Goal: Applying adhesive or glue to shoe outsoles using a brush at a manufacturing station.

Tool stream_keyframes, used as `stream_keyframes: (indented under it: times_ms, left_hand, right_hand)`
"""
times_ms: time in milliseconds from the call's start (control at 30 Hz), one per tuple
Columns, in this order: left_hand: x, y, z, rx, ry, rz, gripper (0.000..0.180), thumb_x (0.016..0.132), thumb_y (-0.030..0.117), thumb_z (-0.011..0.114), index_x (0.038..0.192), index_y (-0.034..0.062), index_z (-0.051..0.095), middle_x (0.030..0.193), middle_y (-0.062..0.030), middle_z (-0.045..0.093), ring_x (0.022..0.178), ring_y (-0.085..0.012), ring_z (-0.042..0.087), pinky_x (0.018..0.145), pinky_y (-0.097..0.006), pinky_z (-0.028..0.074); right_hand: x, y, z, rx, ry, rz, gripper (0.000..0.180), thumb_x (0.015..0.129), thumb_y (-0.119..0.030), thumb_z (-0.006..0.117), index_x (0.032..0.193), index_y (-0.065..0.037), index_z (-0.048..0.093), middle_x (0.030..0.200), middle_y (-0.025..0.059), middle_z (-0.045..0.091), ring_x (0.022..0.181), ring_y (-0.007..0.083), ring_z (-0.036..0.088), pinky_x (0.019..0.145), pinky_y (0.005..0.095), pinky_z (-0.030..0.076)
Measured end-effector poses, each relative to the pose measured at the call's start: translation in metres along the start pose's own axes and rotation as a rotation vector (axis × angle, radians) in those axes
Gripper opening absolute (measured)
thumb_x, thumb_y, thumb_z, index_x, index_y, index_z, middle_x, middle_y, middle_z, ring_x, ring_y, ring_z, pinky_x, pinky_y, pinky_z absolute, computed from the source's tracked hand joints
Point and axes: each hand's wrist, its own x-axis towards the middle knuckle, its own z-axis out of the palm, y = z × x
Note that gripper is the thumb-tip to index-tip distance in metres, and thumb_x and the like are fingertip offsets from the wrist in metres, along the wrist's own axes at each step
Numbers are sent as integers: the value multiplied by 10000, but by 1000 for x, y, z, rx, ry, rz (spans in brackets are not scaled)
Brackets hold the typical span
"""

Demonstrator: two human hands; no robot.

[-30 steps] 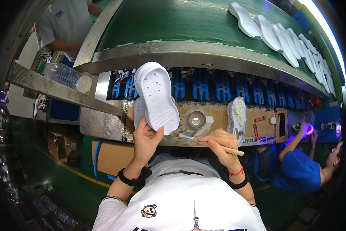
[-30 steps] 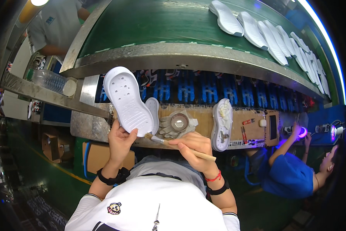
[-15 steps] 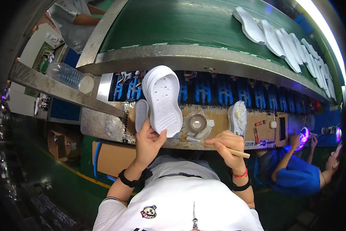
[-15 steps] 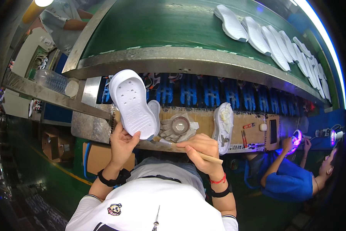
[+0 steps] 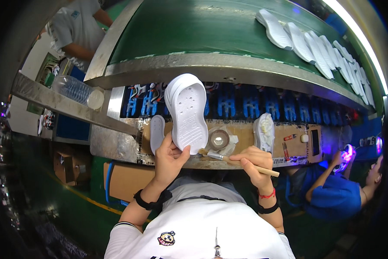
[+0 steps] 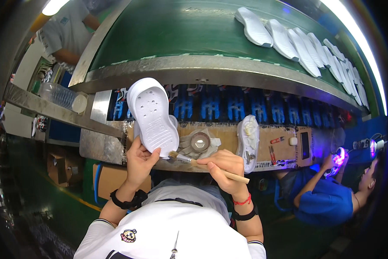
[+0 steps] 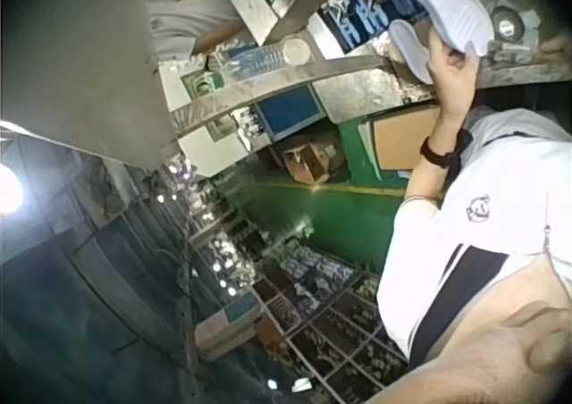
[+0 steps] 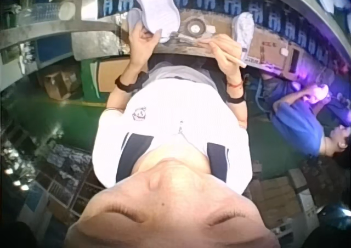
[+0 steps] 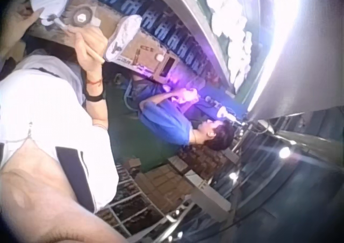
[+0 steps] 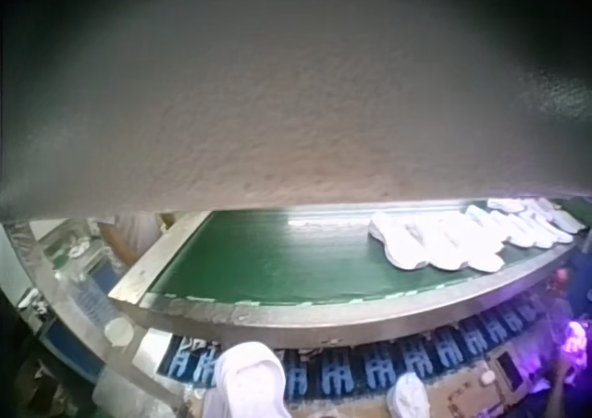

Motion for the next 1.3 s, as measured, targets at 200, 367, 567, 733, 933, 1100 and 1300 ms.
stream_keyframes:
  times_ms: [200, 367, 567, 733, 933, 1100, 1300]
  left_hand:
    - [49, 15, 33, -39, -225, -46, 452, 806, -76, 564, 1203, -41, 351, 1065, -191, 589, 962, -188, 607, 811, -279, 507]
    - [160, 69, 103, -280, -396, -50, 431, 859, 56, 572, 1185, -121, 353, 1052, -231, 575, 944, -283, 619, 817, -310, 546]
    - [179, 65, 114, -490, -412, -102, 429, 899, 137, 553, 1207, -97, 368, 1095, -224, 532, 764, -223, 633, 637, -274, 549]
    - [88, -68, 29, 73, -132, 83, 387, 844, 67, 594, 1158, 10, 374, 935, -101, 519, 569, -159, 540, 463, -285, 437]
    - [7, -200, -89, 1031, -52, -84, 421, 770, 147, 664, 1072, 11, 404, 985, -194, 469, 819, -406, 539, 716, -448, 452]
    - [-4, -233, -96, 958, -5, -176, 414, 756, 163, 692, 1026, 2, 423, 1016, -227, 457, 833, -432, 524, 731, -456, 447]
    - [4, -239, -91, 535, 44, -312, 387, 771, 76, 672, 1056, -24, 430, 1031, -165, 470, 762, -243, 585, 663, -358, 513]
  right_hand:
    - [-25, -7, -29, 32, 363, 101, 243, 770, -87, 494, 798, 84, 663, 675, 142, 651, 612, 222, 595, 590, 305, 452]
    - [-45, -14, -50, 217, 692, 180, 362, 782, -171, 477, 825, 161, 615, 741, 257, 626, 645, 308, 631, 647, 329, 507]
    - [-49, 2, -34, 176, 501, 305, 291, 830, -99, 464, 861, 137, 631, 773, 198, 647, 680, 241, 639, 671, 284, 482]
    - [-60, 45, -7, 118, 291, 459, 309, 873, -122, 443, 929, 110, 639, 822, 182, 669, 757, 212, 646, 723, 281, 485]
    - [-55, 94, 28, -34, 22, 588, 205, 885, -127, 532, 956, 12, 665, 829, 139, 673, 795, 199, 647, 694, 280, 480]
    - [-52, 127, 48, -296, -1, 467, 179, 851, -151, 555, 916, -40, 680, 765, 167, 640, 712, 310, 615, 660, 359, 477]
    - [-56, 143, 55, -322, -2, 475, 198, 842, -196, 563, 895, -52, 689, 754, 190, 633, 713, 333, 612, 647, 378, 478]
